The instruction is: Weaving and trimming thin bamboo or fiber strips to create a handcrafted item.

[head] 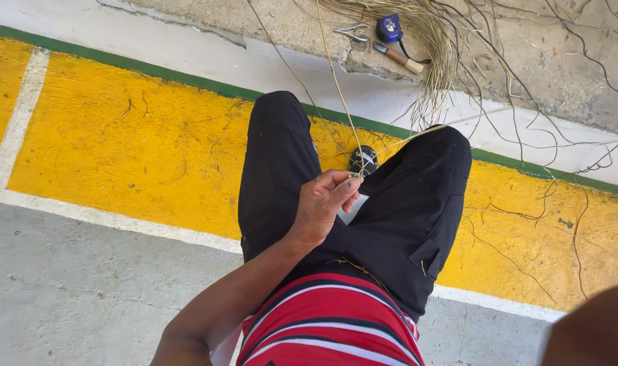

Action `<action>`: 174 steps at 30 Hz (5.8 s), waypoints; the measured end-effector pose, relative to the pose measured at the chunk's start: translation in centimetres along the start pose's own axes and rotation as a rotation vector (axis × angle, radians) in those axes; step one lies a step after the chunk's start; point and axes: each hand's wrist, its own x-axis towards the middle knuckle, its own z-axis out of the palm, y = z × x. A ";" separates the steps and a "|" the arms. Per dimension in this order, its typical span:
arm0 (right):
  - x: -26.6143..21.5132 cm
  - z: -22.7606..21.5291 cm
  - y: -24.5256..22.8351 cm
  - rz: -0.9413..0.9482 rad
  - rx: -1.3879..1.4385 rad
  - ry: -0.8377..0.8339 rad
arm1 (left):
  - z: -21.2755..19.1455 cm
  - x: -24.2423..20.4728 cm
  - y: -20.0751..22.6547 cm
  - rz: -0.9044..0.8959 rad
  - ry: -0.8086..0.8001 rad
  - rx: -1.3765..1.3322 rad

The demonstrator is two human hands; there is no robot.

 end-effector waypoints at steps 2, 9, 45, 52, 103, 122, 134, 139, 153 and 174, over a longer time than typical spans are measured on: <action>-2.0 7.5 1.4 0.015 0.086 0.003 | 0.2 0.1 -0.1 0.009 -0.009 -0.007; -8.6 37.7 4.1 -0.028 -0.195 -0.101 | 0.9 -0.8 0.7 -0.011 -0.044 -0.032; -9.2 39.7 6.0 -0.321 -0.815 -0.245 | -0.1 -0.7 -1.6 0.067 -0.097 0.049; -9.3 39.6 5.7 -0.234 -0.751 -0.281 | -0.7 -0.8 -1.7 0.091 -0.192 0.044; 2.1 31.9 5.6 0.026 -0.895 -0.096 | 3.3 -0.8 3.4 -0.197 -0.396 -0.173; -9.3 35.5 2.9 0.079 -0.861 -0.389 | 6.0 -0.8 9.4 0.575 -0.409 1.406; -10.7 34.8 2.7 -0.186 -0.825 -0.362 | 7.4 1.6 14.0 0.707 -0.757 1.446; -10.7 34.9 3.5 -0.198 -0.708 -0.328 | 8.1 1.2 14.8 0.405 -0.703 1.271; -11.4 34.3 4.8 -0.059 -0.603 -0.233 | 7.3 0.4 11.8 0.013 -0.471 0.765; -10.1 36.3 4.0 -0.389 -0.955 -0.456 | 3.6 -0.6 13.0 -0.027 -0.432 1.004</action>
